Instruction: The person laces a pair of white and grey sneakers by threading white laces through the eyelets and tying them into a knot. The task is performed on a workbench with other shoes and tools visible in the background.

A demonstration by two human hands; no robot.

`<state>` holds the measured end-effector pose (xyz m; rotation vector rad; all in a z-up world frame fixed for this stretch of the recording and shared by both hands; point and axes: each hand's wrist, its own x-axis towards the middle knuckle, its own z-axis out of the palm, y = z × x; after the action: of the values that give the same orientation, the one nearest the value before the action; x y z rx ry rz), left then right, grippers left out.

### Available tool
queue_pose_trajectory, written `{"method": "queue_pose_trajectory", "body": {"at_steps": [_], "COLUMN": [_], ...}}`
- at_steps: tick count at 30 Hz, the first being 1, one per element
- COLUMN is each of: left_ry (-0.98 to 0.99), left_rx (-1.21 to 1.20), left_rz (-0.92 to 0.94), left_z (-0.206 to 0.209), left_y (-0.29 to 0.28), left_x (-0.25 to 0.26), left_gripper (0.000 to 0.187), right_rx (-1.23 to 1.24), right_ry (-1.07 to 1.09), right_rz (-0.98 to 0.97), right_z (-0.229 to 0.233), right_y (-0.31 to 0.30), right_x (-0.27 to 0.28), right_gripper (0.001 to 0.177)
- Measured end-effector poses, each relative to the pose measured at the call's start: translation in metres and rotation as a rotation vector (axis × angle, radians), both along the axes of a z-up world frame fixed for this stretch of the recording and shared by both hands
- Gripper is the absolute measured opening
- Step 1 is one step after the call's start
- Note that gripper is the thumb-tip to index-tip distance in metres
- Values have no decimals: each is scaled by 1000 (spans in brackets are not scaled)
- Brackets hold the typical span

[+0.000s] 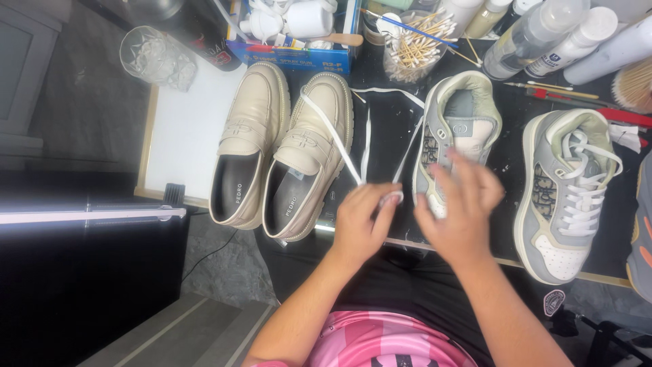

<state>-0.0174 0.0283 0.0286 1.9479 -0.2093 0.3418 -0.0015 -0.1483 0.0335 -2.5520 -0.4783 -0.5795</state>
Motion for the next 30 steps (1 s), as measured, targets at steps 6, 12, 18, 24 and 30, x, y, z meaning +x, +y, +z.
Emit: {"method": "queue_pose_trajectory", "body": {"at_steps": [6, 12, 18, 24, 30], "left_ry": [-110, -132, 98, 180, 268], "left_rx": [-40, -6, 44, 227, 611], "left_rz": [-219, -267, 21, 314, 529], "left_z": [16, 34, 50, 56, 45], "left_y": [15, 36, 53, 71, 81], "left_x": [-15, -15, -1, 32, 103], "left_gripper": [14, 27, 35, 26, 53], "right_rx": [-179, 280, 835, 803, 1286], "right_ry": [106, 199, 61, -99, 32], "right_rz": [71, 76, 262, 474, 349], "right_z": [14, 25, 47, 67, 38], "right_y": [22, 16, 18, 9, -34], "right_x": [22, 59, 75, 35, 3], "right_gripper": [31, 27, 17, 25, 29]}}
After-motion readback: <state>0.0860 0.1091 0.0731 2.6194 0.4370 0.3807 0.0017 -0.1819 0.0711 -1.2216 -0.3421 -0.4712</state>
